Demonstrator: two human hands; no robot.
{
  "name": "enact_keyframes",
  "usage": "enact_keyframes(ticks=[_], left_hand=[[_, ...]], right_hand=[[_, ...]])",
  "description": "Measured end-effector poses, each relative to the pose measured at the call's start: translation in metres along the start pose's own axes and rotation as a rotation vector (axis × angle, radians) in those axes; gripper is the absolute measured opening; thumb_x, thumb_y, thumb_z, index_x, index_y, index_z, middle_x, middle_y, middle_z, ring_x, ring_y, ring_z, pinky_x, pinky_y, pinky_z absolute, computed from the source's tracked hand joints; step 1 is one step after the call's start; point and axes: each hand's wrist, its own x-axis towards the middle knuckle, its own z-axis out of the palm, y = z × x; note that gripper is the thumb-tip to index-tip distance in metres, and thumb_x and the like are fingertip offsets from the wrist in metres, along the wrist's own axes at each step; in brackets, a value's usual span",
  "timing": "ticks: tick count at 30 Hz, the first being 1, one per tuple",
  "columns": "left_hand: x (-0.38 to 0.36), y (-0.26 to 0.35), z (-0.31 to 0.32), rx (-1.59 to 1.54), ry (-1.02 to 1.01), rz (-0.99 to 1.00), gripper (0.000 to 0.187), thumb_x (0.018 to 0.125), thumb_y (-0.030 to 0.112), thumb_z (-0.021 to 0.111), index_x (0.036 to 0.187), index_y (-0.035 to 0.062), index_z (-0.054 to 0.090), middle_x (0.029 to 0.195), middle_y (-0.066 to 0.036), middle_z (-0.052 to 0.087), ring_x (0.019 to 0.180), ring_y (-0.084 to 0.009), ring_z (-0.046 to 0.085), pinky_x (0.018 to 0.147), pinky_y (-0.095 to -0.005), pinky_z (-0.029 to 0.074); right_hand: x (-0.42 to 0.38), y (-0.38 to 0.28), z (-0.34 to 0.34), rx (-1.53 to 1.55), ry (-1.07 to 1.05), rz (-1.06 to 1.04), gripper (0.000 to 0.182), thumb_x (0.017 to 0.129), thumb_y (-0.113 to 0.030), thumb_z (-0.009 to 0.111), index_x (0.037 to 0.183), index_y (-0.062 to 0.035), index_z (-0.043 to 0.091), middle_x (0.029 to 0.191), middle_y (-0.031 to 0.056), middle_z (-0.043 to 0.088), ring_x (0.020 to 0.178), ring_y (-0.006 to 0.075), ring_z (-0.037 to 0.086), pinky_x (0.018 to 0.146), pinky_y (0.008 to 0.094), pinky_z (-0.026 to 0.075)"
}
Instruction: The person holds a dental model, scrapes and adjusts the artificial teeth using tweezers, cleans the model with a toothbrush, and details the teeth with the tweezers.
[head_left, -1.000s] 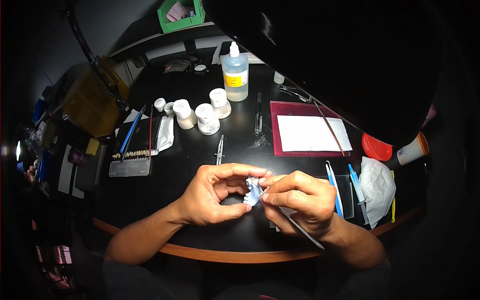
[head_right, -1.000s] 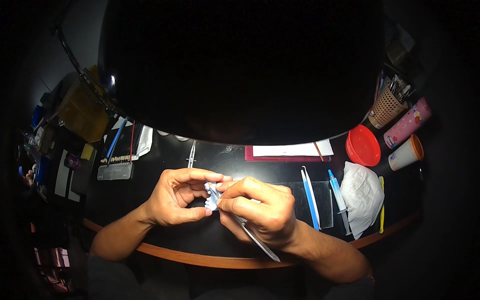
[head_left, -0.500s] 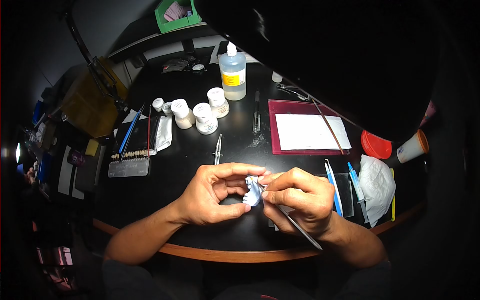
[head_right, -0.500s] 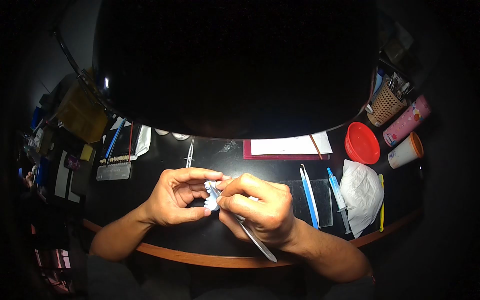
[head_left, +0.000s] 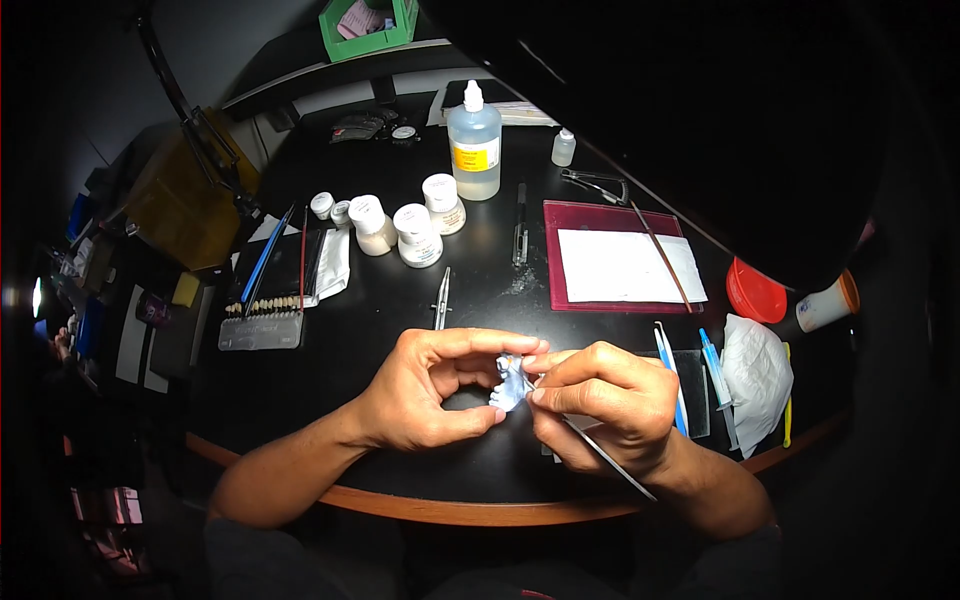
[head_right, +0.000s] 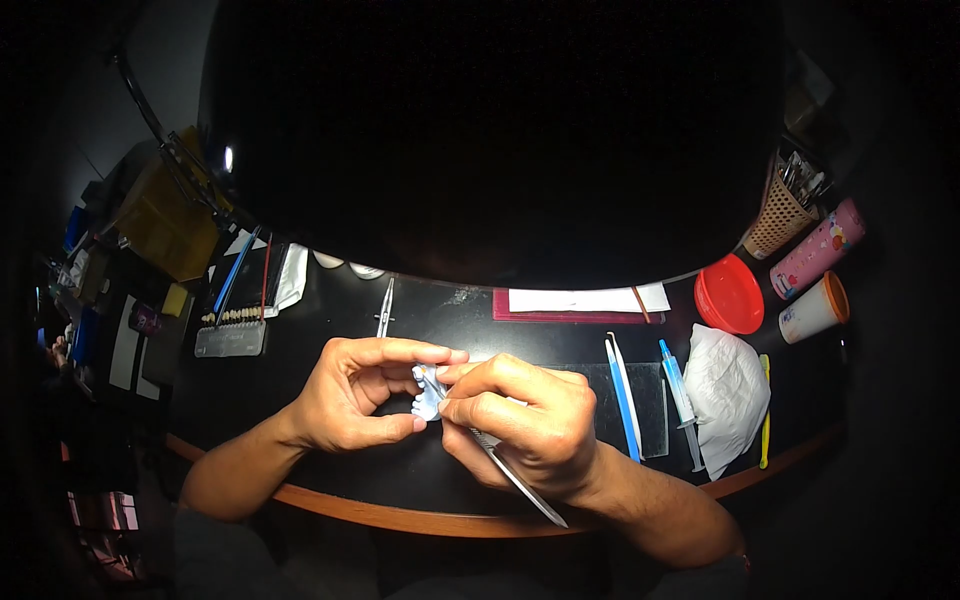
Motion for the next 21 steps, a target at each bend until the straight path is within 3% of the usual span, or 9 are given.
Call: enact_keyframes(ticks=[8,11,21], left_hand=[[-0.0003,0.0002,-0.0006,0.008,-0.011,-0.005,0.062,0.079,-0.021,0.068,0.138,-0.0099,0.055,0.140,-0.027,0.058,0.129,-0.0317,0.061,0.111,-0.0428,0.051],[-0.0010,-0.0012,-0.0009,0.005,-0.026,0.010,0.061,0.083,-0.017,0.066,0.142,-0.0058,0.055,0.139,-0.018,0.061,0.123,-0.0215,0.063,0.105,-0.0338,0.053],[-0.0011,-0.0004,0.0001,-0.025,-0.041,-0.006,0.066,0.084,-0.016,0.066,0.147,-0.0057,0.048,0.139,-0.020,0.060,0.126,-0.0236,0.062,0.107,-0.0353,0.052]], right_hand=[[0.0008,-0.0002,0.0000,0.006,-0.004,0.001,0.019,0.065,0.008,0.079,0.082,0.0002,0.073,0.080,0.0109,0.072,0.080,0.0238,0.077,0.070,0.0313,0.065],[0.0002,0.0010,0.0007,0.013,0.002,-0.006,0.019,0.065,0.008,0.079,0.082,0.0002,0.073,0.079,0.0108,0.071,0.079,0.0242,0.077,0.070,0.0318,0.065],[-0.0026,0.0020,0.0024,-0.052,-0.004,-0.043,0.017,0.067,0.004,0.082,0.080,-0.0009,0.071,0.081,0.0089,0.068,0.082,0.0248,0.077,0.070,0.0324,0.065]])
